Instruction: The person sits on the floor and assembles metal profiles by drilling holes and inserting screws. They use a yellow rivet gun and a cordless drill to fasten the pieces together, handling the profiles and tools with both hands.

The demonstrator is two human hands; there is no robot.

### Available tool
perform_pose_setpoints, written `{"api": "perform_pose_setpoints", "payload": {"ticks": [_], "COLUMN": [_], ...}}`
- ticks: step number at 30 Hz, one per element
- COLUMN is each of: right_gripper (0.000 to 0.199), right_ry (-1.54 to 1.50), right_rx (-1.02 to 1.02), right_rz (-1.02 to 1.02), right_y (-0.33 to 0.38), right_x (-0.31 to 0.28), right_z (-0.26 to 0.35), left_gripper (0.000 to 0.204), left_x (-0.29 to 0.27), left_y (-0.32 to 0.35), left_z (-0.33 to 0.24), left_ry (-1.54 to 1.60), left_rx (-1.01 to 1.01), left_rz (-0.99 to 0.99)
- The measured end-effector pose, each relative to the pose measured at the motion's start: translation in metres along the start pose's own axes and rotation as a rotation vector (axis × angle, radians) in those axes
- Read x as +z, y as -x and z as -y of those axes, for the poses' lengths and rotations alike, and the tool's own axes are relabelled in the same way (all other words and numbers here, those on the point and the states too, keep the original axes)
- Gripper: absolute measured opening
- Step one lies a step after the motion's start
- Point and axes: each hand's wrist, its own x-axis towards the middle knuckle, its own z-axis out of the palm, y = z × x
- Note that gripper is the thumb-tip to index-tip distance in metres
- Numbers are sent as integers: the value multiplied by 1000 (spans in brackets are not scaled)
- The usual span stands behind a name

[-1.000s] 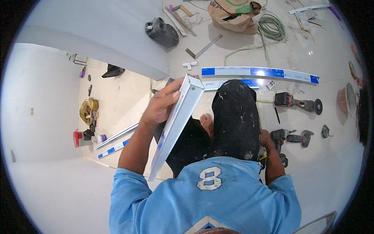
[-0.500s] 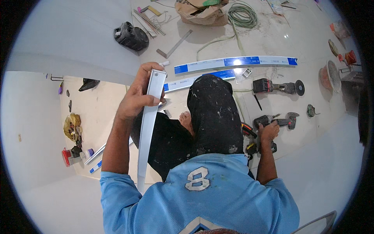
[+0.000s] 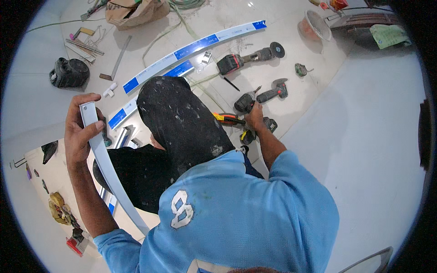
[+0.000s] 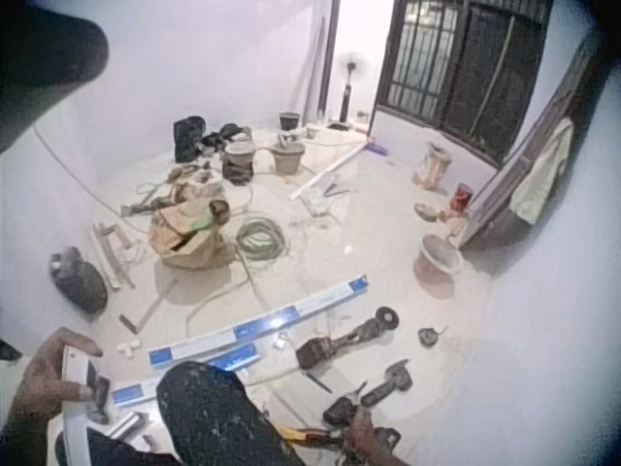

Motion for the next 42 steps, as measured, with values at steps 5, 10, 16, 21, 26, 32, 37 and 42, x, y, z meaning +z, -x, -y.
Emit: {"api": "perform_pose_setpoints", "payload": {"ticks": [5,10,16,21,26,32,37,42], "right_gripper": [68,42,44,51,57,57,70,75], "right_ry": [-230,-433,-495,-201,-228,-207,-272,-226], "right_rx": [-217,-203,-566,-974,-1088,-988,-1126,-1146], "right_rz": [-78,46,157,250,550,765,790,782], "right_y": [6,32,64,89,100,126,121,115], "right_x": [-53,-130,-212,-267,-271,-280,-276,-275], "right_z": [30,126,230,320,372,414,418,417], "left_gripper": [70,61,63,65,55,51,50,50], "left_x": [-8,-5,6,19,29,32,35,35], "left_y": [17,25,58,81,87,90,84,81], "left_z": [27,39,35,48,48,54,51,50], "left_ry": [-95,-27,63,110,110,114,89,82], "left_rx": [159,71,-66,56,111,78,111,128], "left_rz": [-95,-92,-186,-185,-180,-188,-142,-134]}}
